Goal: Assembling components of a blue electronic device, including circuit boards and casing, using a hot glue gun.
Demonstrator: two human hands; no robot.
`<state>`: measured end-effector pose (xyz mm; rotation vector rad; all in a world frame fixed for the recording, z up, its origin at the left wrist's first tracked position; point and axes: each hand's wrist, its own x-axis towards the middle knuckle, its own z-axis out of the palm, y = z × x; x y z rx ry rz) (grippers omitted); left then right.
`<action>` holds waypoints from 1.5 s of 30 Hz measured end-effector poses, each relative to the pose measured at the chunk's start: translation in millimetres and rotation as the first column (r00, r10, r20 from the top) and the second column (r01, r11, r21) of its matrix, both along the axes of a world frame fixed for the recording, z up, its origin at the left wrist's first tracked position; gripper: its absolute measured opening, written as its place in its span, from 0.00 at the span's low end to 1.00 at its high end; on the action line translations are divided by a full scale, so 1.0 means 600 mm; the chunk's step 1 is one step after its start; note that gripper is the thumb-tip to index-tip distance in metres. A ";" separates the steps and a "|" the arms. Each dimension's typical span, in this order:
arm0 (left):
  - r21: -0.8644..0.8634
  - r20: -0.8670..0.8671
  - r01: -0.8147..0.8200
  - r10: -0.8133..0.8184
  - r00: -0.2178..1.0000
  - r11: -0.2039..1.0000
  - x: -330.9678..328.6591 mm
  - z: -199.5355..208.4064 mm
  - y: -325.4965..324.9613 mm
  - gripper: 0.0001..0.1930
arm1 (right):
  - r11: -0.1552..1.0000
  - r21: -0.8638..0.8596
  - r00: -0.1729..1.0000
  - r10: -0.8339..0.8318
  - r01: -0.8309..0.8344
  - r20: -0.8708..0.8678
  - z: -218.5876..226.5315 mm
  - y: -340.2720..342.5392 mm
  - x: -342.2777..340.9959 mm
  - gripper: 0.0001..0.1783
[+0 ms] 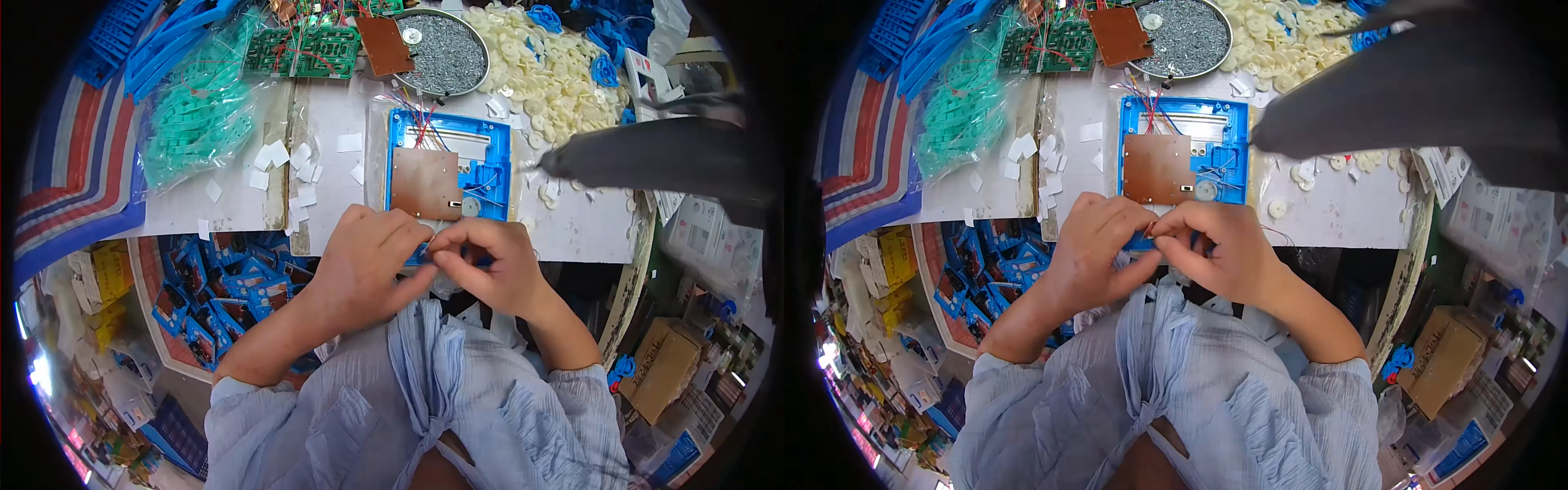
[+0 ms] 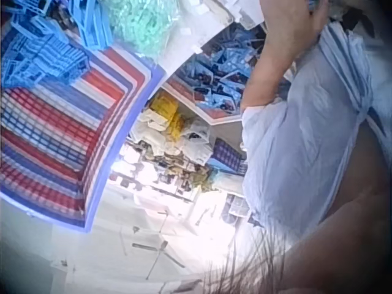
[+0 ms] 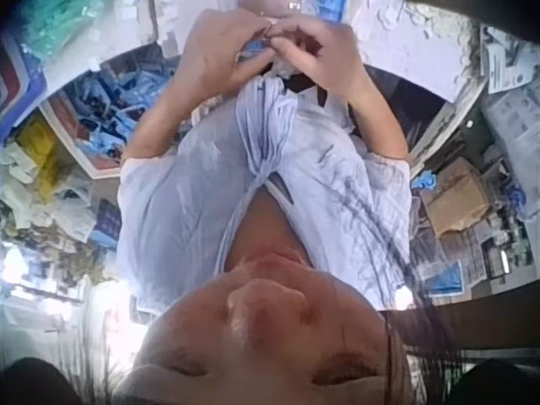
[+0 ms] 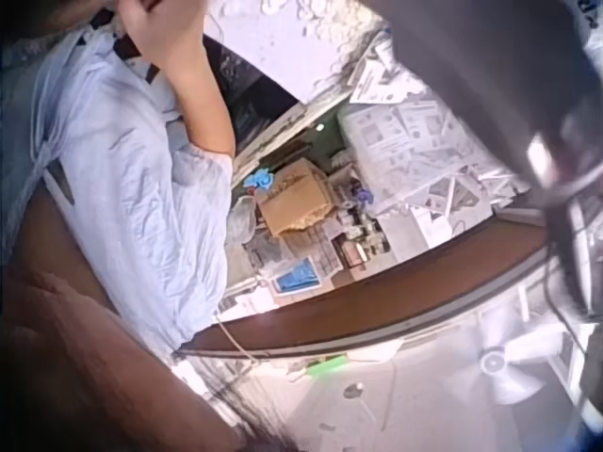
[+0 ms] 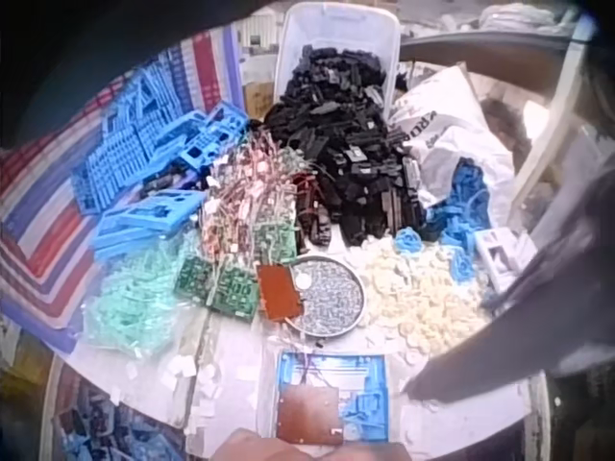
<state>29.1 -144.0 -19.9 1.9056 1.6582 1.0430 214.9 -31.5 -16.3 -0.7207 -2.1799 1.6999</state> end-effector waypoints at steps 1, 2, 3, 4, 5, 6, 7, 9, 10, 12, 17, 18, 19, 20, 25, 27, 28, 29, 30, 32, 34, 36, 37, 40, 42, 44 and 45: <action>0.018 -0.038 0.004 -0.003 0.999 1.000 -0.003 -0.003 0.001 0.13 | 1.000 -0.014 1.000 0.003 -0.003 0.011 0.000 -0.002 -0.004 0.08; 0.034 -0.077 0.004 -0.001 0.997 0.999 -0.009 -0.010 0.001 0.12 | 0.998 0.031 0.998 -0.058 0.058 0.024 0.011 -0.003 -0.013 0.11; 0.049 -0.115 0.006 0.000 0.993 0.999 -0.013 -0.014 0.003 0.11 | 0.991 0.111 0.996 -0.077 0.071 0.050 0.016 -0.001 -0.019 0.13; 0.011 -0.135 0.011 -0.010 0.991 1.000 -0.017 -0.011 0.007 0.11 | 0.928 0.371 1.000 -0.013 0.019 -0.020 0.016 0.006 -0.028 0.12; -0.030 -0.155 0.017 -0.022 0.988 0.999 -0.021 -0.003 0.009 0.11 | 0.797 0.604 0.995 0.067 -0.011 -0.071 0.013 0.013 -0.036 0.11; -0.072 -0.174 0.023 -0.035 0.984 0.997 -0.025 0.002 0.011 0.11 | 0.772 0.635 0.993 0.063 0.014 -0.097 0.009 0.016 -0.038 0.09; -0.063 -0.149 0.015 -0.024 0.989 0.998 -0.027 0.002 0.011 0.11 | 0.746 0.664 0.991 0.058 0.039 -0.124 0.003 0.019 -0.036 0.08; -0.039 -0.099 -0.005 0.001 0.995 0.999 -0.032 0.001 0.014 0.10 | 0.835 0.548 0.998 -0.021 0.054 -0.066 0.007 0.019 -0.033 0.06; -0.062 -0.043 -0.004 0.001 0.999 0.998 -0.033 0.004 0.015 0.10 | 0.922 0.382 0.996 -0.081 0.063 0.031 0.023 0.014 -0.030 0.05; -0.111 0.071 0.006 0.001 0.997 0.994 -0.034 0.012 0.016 0.10 | 0.992 -0.004 0.964 -0.120 0.124 0.239 0.047 0.018 -0.027 0.03; -0.085 0.098 -0.019 0.027 0.995 0.996 -0.025 -0.008 0.023 0.08 | 0.921 -0.350 0.982 -0.131 0.172 0.138 0.017 0.027 -0.018 0.05; -0.088 0.123 -0.023 0.033 0.992 0.996 -0.025 -0.011 0.025 0.07 | 0.894 -0.412 0.981 -0.128 0.177 0.143 0.018 0.029 -0.020 0.05; -0.087 0.140 -0.013 0.025 0.990 0.996 -0.025 -0.013 0.026 0.05 | 0.864 -0.471 0.981 -0.124 0.180 0.147 0.019 0.031 -0.021 0.05; -0.087 0.156 -0.004 0.017 0.988 0.996 -0.026 -0.015 0.026 0.04 | 0.861 -0.479 0.982 -0.113 0.172 0.149 0.019 0.034 -0.021 0.05; -0.124 0.184 0.066 -0.042 0.982 0.990 -0.034 -0.018 0.026 0.03 | 0.871 -0.469 0.984 -0.073 0.142 0.163 0.020 0.042 -0.017 0.05; -0.143 0.182 0.079 -0.053 0.982 0.987 -0.038 -0.013 0.026 0.03 | 0.876 -0.464 0.985 -0.064 0.132 0.160 0.019 0.042 -0.019 0.05; -0.149 0.181 0.095 -0.067 0.981 0.984 -0.040 -0.012 0.026 0.03 | 0.878 -0.461 0.986 -0.059 0.127 0.158 0.019 0.042 -0.019 0.05; -0.155 0.180 0.110 -0.082 0.980 0.982 -0.043 -0.012 0.027 0.03 | 0.877 -0.465 0.986 -0.055 0.124 0.159 0.019 0.042 -0.019 0.05; -0.160 0.180 0.126 -0.097 0.979 0.979 -0.045 -0.013 0.028 0.03 | 0.875 -0.469 0.986 -0.050 0.120 0.161 0.020 0.043 -0.020 0.05; -0.146 0.196 0.120 -0.090 0.976 0.982 -0.046 -0.014 0.032 0.03 | 0.870 -0.477 0.985 -0.044 0.119 0.166 0.021 0.044 -0.020 0.05; -0.148 0.199 0.111 -0.081 0.977 0.983 -0.045 -0.012 0.033 0.03 | 0.865 -0.487 0.984 -0.043 0.124 0.173 0.020 0.045 -0.021 0.05; -0.168 0.188 0.100 -0.068 0.980 0.981 -0.045 -0.006 0.034 0.02 | 0.871 -0.478 0.984 -0.038 0.118 0.174 0.019 0.045 -0.021 0.05; -0.158 0.187 0.107 -0.077 0.979 0.982 -0.045 -0.007 0.034 0.02 | 0.874 -0.473 0.984 -0.036 0.115 0.174 0.018 0.045 -0.021 0.05; -0.147 0.182 0.119 -0.092 0.979 0.982 -0.048 -0.010 0.035 0.02 | 0.883 -0.459 0.987 -0.026 0.098 0.160 0.017 0.044 -0.022 0.05; -0.164 0.178 0.122 -0.093 0.980 0.979 -0.048 -0.007 0.037 0.02 | 0.931 -0.348 0.986 -0.056 0.109 0.158 0.006 0.039 -0.020 0.05; -0.189 0.181 0.104 -0.069 0.981 0.976 -0.045 -0.004 0.037 0.02 | 0.980 -0.151 0.982 -0.104 0.128 0.158 0.008 0.028 -0.023 0.05; -0.202 0.182 0.095 -0.058 0.982 0.975 -0.044 -0.003 0.036 0.02 | 0.990 -0.009 0.978 -0.137 0.141 0.157 0.017 0.018 -0.029 0.06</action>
